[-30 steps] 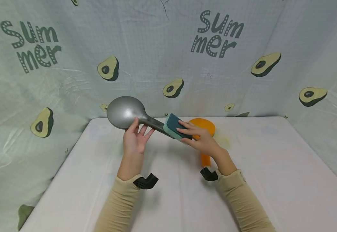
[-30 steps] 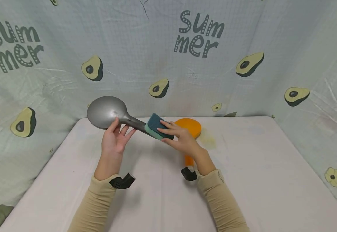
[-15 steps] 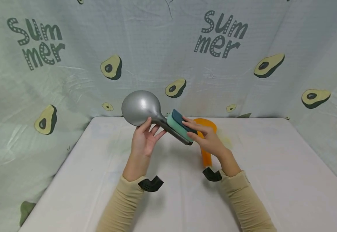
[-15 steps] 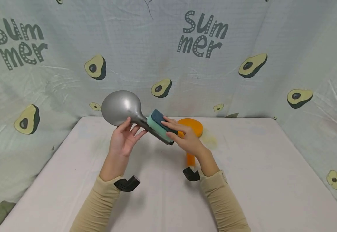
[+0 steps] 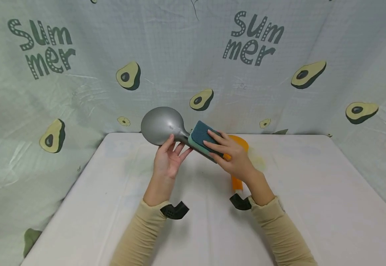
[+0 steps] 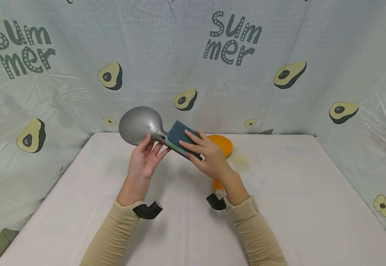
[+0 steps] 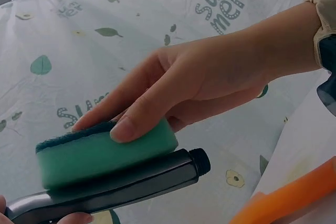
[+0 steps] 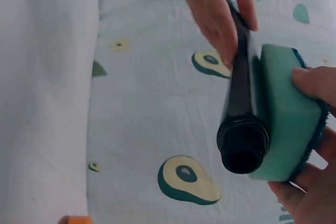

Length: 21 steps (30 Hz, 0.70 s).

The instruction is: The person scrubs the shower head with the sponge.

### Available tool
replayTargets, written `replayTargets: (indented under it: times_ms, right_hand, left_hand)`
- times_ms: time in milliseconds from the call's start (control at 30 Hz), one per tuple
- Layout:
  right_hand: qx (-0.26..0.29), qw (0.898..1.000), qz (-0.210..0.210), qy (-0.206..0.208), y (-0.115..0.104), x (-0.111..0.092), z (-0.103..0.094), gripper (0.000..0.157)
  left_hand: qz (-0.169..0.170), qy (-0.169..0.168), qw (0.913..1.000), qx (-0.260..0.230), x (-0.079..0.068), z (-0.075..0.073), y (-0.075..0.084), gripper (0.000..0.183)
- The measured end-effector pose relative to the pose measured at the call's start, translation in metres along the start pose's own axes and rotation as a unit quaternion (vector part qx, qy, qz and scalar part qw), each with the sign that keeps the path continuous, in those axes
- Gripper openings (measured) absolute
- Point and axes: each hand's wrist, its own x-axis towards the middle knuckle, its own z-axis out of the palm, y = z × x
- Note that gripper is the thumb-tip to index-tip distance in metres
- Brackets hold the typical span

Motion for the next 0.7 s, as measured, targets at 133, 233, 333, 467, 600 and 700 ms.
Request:
replayTargets:
  times_ms: [133,233,333,467,600,700]
  right_hand:
    - [-0.01,1.0,0.013,-0.023,-0.002,-0.001,-0.01,0.043]
    - [-0.005,0.998,0.035,-0.045,-0.003,-0.004,-0.021,0.043]
    - [-0.012,0.998,0.038,-0.045,-0.003,-0.006,-0.028,0.043]
    - [-0.033,0.999,0.011,-0.018,-0.003,-0.004,-0.026,0.044]
    - [-0.06,0.998,-0.035,0.002,-0.002,0.0,-0.013,0.042]
    - [-0.056,0.998,-0.031,-0.007,-0.001,0.001,-0.007,0.042]
  left_hand:
    - [-0.006,0.012,0.9998,-0.017,0.0,0.003,0.001,0.036]
    - [-0.003,0.025,0.9986,-0.047,0.0,0.001,0.006,0.019]
    - [0.003,0.027,0.9965,-0.079,0.001,-0.003,0.012,0.009]
    - [0.004,0.024,0.9939,-0.107,0.002,-0.003,0.015,0.008]
    - [-0.003,0.026,0.9934,-0.112,0.002,-0.001,0.011,0.011]
    - [-0.005,0.031,0.9945,-0.1,0.002,0.0,0.006,0.014]
